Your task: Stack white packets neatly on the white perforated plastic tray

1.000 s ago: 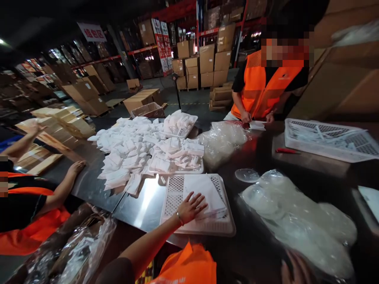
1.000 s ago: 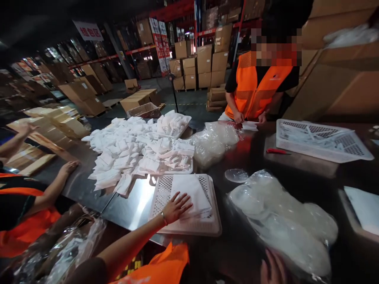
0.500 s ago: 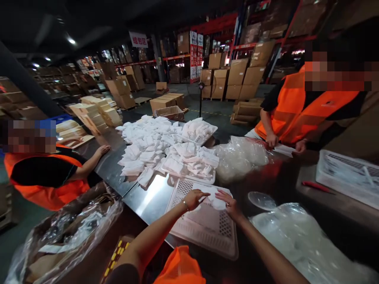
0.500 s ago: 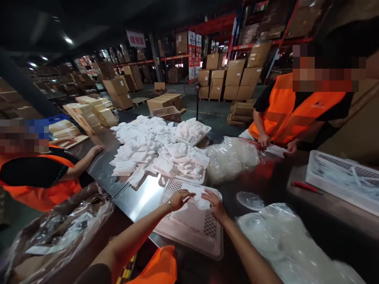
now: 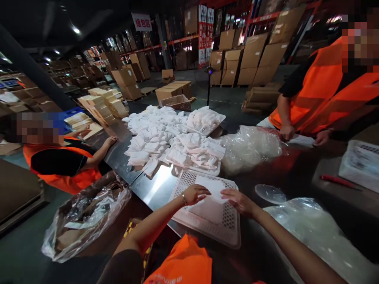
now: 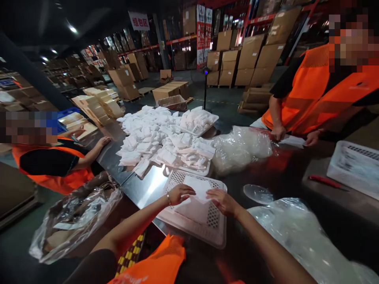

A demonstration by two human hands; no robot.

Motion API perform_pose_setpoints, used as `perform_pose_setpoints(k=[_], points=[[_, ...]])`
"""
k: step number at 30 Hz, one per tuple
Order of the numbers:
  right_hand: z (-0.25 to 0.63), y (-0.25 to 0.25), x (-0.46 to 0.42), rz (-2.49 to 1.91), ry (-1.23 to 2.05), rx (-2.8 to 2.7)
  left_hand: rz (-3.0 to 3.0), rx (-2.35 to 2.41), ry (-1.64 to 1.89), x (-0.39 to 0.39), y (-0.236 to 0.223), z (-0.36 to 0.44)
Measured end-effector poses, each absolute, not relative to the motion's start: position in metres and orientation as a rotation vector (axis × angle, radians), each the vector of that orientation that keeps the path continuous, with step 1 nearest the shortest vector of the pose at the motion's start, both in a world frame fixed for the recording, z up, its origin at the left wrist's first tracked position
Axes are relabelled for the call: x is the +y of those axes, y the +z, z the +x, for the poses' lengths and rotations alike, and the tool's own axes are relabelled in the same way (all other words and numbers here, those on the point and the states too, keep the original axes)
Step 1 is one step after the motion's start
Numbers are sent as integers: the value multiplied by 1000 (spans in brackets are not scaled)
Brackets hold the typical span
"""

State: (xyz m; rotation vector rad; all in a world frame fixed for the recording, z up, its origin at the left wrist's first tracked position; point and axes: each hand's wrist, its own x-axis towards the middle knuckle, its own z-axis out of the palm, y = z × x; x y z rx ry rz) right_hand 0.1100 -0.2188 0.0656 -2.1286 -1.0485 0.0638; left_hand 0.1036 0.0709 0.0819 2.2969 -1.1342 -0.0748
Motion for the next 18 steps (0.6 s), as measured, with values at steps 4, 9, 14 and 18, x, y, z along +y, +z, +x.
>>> perform_pose_setpoints(k=[4, 9, 14, 18], points=[[71, 30, -217, -2200, -105, -1482, 2440, -1605, -100, 83, 56, 80], [63, 4, -204, -2481, -567, -1562, 2535, -1686, -97, 88, 36, 80], [64, 4, -207, -2456, -601, -1602, 2501, -1611, -94, 84, 30, 82], [59, 8, -216, -2337, -531, -1523, 2481, -1567, -22, 86, 28, 69]])
